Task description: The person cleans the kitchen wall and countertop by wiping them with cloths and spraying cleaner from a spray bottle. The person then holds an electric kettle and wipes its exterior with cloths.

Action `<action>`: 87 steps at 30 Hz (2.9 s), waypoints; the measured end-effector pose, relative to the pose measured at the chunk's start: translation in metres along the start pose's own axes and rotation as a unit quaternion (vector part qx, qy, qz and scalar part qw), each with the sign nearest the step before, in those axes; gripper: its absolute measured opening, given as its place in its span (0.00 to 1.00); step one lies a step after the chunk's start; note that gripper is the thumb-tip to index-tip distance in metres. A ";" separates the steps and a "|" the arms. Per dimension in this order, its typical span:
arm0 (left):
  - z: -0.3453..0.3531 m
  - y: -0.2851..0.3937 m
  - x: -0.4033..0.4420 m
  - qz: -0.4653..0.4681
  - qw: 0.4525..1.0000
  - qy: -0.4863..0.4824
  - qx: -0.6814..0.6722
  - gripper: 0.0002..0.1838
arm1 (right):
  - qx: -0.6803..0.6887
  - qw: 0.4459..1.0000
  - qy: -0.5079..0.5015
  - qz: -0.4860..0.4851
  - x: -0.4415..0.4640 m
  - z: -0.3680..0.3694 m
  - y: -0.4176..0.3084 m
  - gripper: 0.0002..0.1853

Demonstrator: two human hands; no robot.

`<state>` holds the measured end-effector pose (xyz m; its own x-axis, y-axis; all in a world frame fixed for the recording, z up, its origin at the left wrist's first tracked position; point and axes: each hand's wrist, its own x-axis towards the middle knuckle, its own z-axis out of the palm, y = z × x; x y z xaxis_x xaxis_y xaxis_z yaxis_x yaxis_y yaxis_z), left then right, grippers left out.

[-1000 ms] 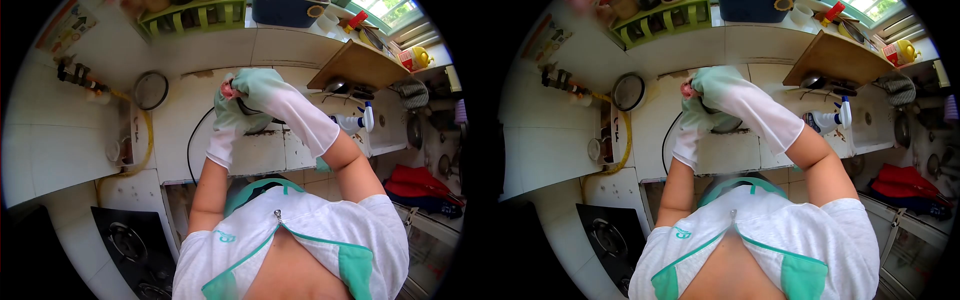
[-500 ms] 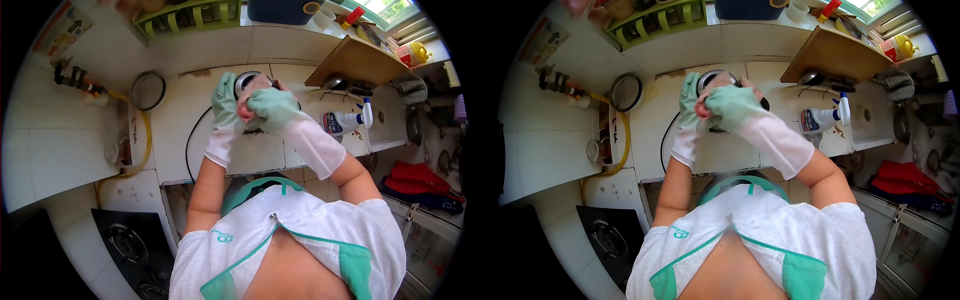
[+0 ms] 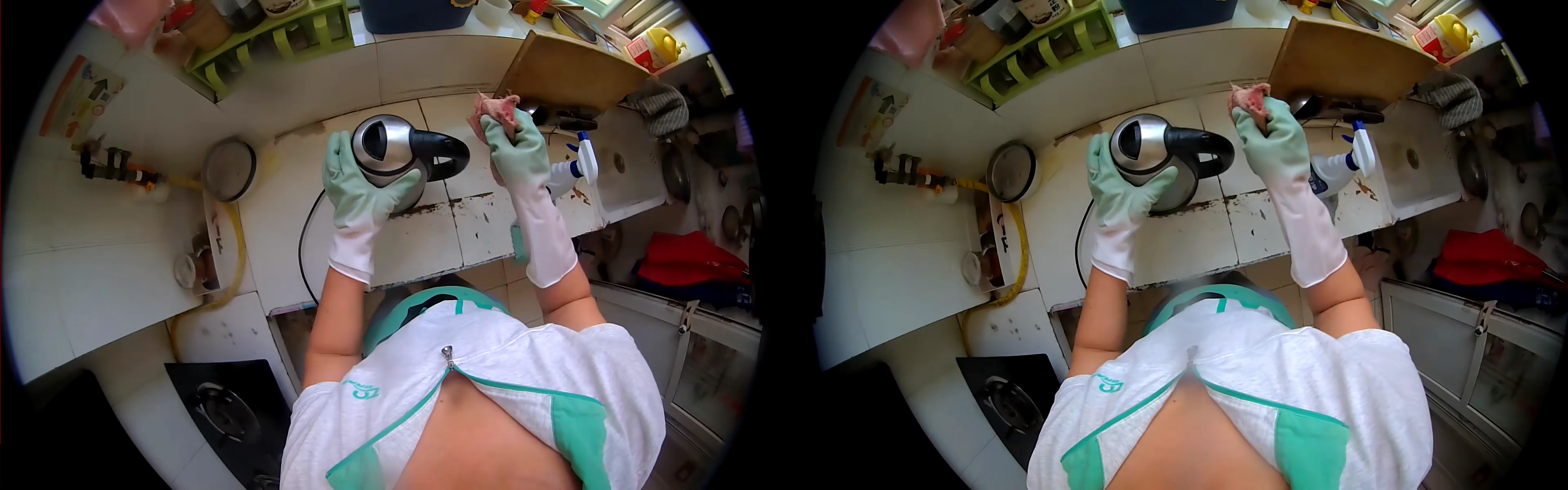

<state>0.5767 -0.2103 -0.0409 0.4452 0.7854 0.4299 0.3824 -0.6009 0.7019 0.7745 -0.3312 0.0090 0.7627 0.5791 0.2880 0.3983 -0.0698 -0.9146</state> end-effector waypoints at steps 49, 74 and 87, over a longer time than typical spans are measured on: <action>-0.038 0.037 0.029 -0.045 0.991 -0.111 -0.064 0.42 | -0.312 0.886 -0.341 -0.033 0.018 0.076 -0.063 0.14; -0.035 0.033 0.027 -0.076 0.987 -0.129 -0.063 0.48 | -0.151 0.949 -0.164 -0.223 -0.011 0.091 -0.015 0.07; -0.064 0.046 0.032 -0.069 0.966 -0.227 0.099 0.55 | 0.464 0.858 -0.068 0.208 -0.068 0.061 0.012 0.07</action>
<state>0.5569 -0.2032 0.0421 0.6715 0.7408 0.0149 0.5905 -0.5473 0.5931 0.6964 -0.3221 -0.0385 0.6488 0.7549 -0.0956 -0.5196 0.3478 -0.7804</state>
